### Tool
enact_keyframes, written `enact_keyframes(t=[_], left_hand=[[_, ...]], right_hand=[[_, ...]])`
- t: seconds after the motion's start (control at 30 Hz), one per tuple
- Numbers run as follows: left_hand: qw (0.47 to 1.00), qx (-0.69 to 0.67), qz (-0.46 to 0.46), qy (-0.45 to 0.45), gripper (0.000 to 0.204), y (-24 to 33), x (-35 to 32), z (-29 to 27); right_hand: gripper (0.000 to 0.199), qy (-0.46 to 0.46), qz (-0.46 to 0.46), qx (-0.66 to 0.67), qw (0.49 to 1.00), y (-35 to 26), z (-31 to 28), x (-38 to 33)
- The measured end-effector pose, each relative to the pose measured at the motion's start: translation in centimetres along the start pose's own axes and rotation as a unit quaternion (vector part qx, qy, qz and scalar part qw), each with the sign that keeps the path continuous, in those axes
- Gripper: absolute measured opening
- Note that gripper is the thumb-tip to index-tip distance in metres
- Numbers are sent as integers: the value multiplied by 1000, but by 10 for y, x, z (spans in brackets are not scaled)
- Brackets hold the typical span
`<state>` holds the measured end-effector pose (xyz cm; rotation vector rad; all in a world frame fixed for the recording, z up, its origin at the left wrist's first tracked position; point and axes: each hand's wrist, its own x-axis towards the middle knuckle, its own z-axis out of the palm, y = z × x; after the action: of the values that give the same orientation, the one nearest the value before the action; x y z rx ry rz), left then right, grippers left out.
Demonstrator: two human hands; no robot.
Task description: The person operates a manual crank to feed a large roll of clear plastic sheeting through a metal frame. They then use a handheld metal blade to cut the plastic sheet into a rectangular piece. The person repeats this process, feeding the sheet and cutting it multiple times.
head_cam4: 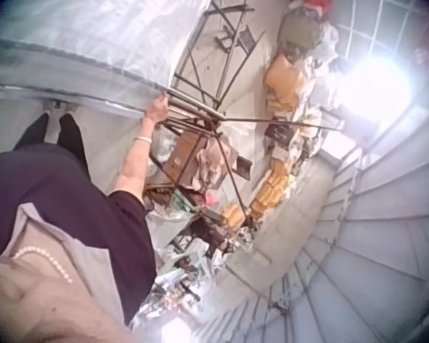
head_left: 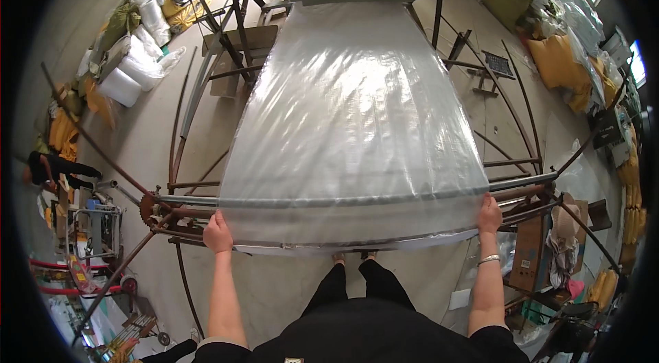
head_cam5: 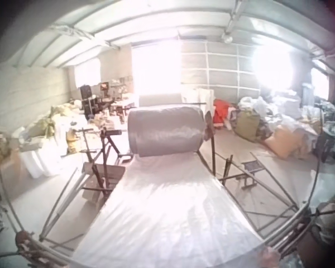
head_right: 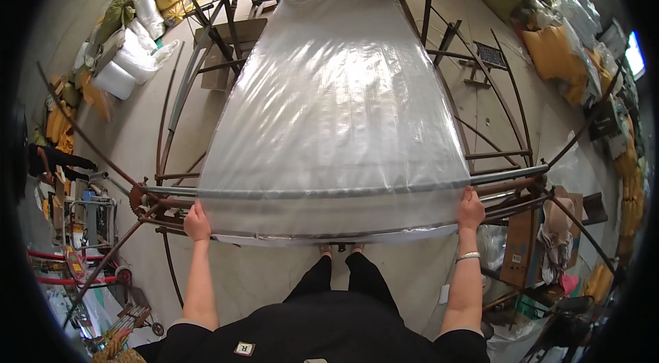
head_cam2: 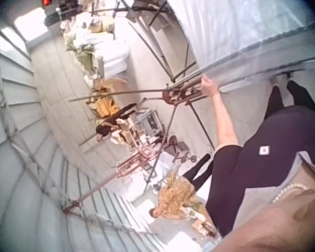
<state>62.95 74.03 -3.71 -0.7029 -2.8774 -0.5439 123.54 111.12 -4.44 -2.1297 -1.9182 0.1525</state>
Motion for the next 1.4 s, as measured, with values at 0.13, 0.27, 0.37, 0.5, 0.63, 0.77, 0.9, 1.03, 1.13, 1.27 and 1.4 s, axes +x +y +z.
enact_keyframes(t=[0.13,0.27,0.37,0.5,0.63,0.77,0.9,1.03,1.13,1.27,1.4], left_hand=[[999,-43,2,32,46,-5,-14,3],[993,-71,34,83,49,-15,-25,7],[992,-74,35,99,50,-44,-32,28],[992,-112,5,55,49,-47,-51,31],[987,-157,-5,34,43,-69,-72,47],[972,-225,-38,-49,35,-97,-86,60],[990,-128,2,-65,27,-99,-90,37],[975,-185,-97,72,34,-76,-87,-9],[979,-161,21,122,38,-27,-40,-39],[977,-174,114,57,41,18,28,-28],[977,-178,116,-23,41,25,51,4]], right_hand=[[54,54,-17,26,998,13,8,-14],[51,88,3,59,994,21,15,-25],[52,102,12,92,991,23,27,-32],[54,87,23,156,984,45,41,-48],[55,82,52,201,975,67,62,-64],[53,75,-5,217,973,88,78,-75],[38,12,-14,141,990,125,67,-95],[29,151,53,146,976,56,11,-86],[33,226,-30,189,955,-4,-45,-47],[39,198,-99,162,962,-34,-50,19],[40,128,-128,107,978,-46,-22,50]])
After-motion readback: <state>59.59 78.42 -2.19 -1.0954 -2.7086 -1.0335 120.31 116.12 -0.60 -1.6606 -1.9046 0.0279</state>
